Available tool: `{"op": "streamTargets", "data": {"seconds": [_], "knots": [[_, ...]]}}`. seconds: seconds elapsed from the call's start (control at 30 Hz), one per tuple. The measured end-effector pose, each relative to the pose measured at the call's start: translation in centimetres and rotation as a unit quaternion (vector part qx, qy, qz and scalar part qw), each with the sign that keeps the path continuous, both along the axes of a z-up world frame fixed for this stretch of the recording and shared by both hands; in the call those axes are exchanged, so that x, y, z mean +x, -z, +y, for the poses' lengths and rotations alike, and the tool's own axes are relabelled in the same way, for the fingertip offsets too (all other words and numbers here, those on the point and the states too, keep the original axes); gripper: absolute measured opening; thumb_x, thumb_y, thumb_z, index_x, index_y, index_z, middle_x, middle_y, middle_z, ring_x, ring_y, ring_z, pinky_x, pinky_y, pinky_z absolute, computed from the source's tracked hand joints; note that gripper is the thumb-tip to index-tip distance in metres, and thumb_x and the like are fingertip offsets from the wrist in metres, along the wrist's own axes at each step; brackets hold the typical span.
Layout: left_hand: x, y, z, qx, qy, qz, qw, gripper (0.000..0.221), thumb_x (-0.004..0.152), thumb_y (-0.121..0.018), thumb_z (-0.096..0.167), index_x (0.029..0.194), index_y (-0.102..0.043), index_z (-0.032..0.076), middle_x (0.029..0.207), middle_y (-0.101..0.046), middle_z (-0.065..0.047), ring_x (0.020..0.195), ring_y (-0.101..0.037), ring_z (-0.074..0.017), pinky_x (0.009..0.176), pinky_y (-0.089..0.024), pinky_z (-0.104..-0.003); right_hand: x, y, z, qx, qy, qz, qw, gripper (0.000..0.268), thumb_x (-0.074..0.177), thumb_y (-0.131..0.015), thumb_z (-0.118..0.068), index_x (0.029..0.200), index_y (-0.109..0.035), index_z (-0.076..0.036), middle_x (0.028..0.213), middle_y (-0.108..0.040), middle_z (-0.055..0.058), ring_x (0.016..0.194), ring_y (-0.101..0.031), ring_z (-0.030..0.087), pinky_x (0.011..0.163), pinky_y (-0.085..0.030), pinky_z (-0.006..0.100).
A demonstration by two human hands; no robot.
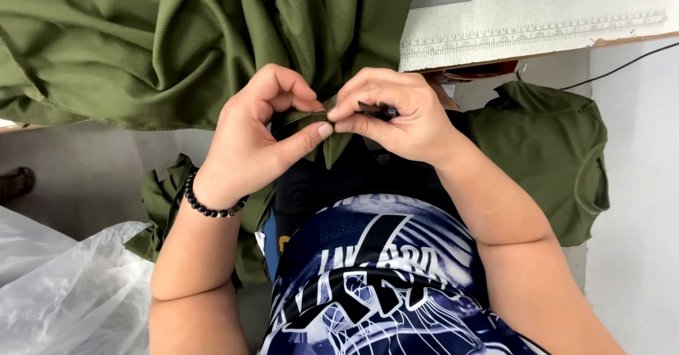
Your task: Inspecting finished green garments, trimming loose threads with scissors, and stacking them for collection.
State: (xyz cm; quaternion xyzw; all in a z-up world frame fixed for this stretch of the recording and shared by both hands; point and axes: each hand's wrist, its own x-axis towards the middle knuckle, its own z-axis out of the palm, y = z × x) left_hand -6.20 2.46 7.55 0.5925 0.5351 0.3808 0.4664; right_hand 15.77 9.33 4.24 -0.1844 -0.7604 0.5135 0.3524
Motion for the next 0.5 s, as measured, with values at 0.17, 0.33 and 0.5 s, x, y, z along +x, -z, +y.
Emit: {"op": "streamTargets", "data": {"seconds": [0.17,0.33,0.5], "knots": [[-0.1,0.4,0.1,0.016,0.02,0.008,1.0,0.032,0.09,-0.079,0.007,0.106,-0.052,0.01,0.098,-0.065,-0.002,0.097,-0.069,-0.0117,0.092,-0.056,-0.024,0.1,-0.7,0.2,0.026,-0.024,-0.016,0.999,0.009,0.097,-0.074,0.003,0.105,-0.071,0.0,0.106,-0.068,0.015,0.094,-0.072,0.024,0.088,-0.063,0.031],[0.0,0.3,0.5,-0.007,0.037,0.04,0.998,0.036,0.089,-0.082,0.01,0.104,-0.05,0.012,0.097,-0.068,-0.001,0.1,-0.075,-0.0117,0.09,-0.058,-0.024,0.0,-1.6,0.3,0.048,-0.013,-0.034,0.998,0.005,0.098,-0.074,0.001,0.102,-0.072,0.001,0.107,-0.072,0.014,0.095,-0.071,0.025,0.084,-0.063,0.031],[-0.1,0.1,0.7,-0.026,0.045,0.051,0.997,0.039,0.088,-0.084,0.014,0.106,-0.05,0.013,0.097,-0.072,-0.001,0.102,-0.076,-0.0106,0.089,-0.056,-0.023,0.1,-1.4,0.1,0.005,0.001,-0.047,0.999,0.005,0.096,-0.076,-0.001,0.1,-0.074,0.0,0.106,-0.072,0.012,0.098,-0.073,0.024,0.086,-0.064,0.03]]}}
